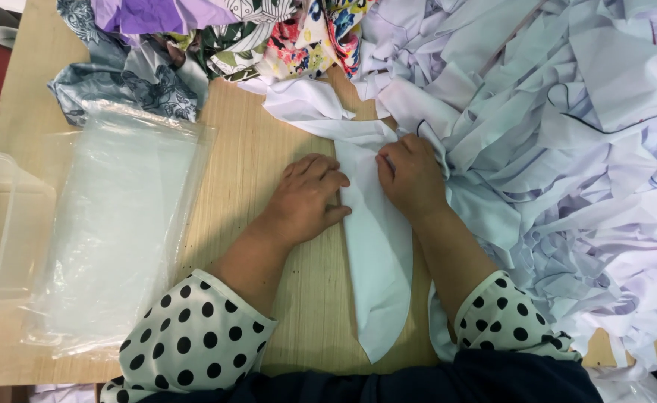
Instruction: The person selects a white garment from a pile, folds it neatly by hand on a wooden table, and places it into a clear plastic bag. The folded item is then set aside on the table.
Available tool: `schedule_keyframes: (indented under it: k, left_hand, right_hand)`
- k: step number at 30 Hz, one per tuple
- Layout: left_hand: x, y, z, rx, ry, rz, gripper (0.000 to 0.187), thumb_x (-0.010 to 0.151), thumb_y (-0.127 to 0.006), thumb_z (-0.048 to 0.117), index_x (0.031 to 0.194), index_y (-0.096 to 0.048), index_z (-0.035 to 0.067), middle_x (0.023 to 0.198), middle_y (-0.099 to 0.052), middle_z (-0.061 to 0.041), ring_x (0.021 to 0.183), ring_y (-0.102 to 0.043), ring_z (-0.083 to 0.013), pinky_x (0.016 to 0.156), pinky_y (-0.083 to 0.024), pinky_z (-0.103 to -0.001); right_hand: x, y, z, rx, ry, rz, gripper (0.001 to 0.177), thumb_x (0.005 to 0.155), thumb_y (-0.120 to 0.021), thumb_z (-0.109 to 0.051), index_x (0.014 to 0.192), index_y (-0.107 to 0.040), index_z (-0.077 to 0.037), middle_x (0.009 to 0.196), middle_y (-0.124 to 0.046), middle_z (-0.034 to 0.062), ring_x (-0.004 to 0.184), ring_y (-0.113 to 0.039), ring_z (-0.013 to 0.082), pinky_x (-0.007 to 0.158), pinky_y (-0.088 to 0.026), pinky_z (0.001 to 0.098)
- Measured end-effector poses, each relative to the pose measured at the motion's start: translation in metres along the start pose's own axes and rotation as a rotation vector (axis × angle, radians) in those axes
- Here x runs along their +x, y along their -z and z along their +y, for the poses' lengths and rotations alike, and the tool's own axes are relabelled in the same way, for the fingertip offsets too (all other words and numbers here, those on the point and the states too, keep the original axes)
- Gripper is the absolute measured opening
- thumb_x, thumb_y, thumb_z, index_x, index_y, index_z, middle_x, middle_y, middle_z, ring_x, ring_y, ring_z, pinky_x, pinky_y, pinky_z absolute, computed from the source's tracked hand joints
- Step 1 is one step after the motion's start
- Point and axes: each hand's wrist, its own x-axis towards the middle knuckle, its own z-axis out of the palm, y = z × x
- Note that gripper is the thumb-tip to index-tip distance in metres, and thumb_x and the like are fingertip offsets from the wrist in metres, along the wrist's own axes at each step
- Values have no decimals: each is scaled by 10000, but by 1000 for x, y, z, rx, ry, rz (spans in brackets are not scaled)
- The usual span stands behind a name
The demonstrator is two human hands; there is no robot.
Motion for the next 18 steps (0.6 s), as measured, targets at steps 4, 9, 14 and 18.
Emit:
schedule_keyframes:
  k: [4,9,14,18]
  left_hand:
    - [-2,9,8,-7,15,-38,465,895,-779,334,1295,-633,146,1354,-547,-130,1418,-406,-383,1165,-311,-594]
    - [-4,11,14,51,12,-72,530,893,-777,400,1327,-635,131,1401,-526,-145,1449,-363,-381,1192,-266,-568]
    - [-4,8,13,54,23,-85,527,896,-769,402,1332,-637,138,1429,-511,-143,1464,-336,-386,1198,-234,-548]
    - [-3,9,15,59,40,-102,521,898,-758,397,1338,-637,145,1448,-500,-141,1473,-321,-382,1205,-217,-543]
  right_hand:
    - [-8,14,4,-61,9,68,115,1000,-701,-182,1057,-679,-85,896,-555,94,856,-613,269,794,-514,374]
    - [-39,68,-34,300,-73,-321,183,885,-732,-104,1067,-731,-86,879,-663,187,914,-664,422,775,-552,513]
    - [-61,107,-79,307,134,-860,199,888,-754,-199,1040,-701,-81,905,-699,159,889,-698,361,774,-579,476]
    - [-63,105,-99,177,342,-977,169,956,-693,-169,1089,-662,-70,917,-660,126,871,-681,292,769,-564,415]
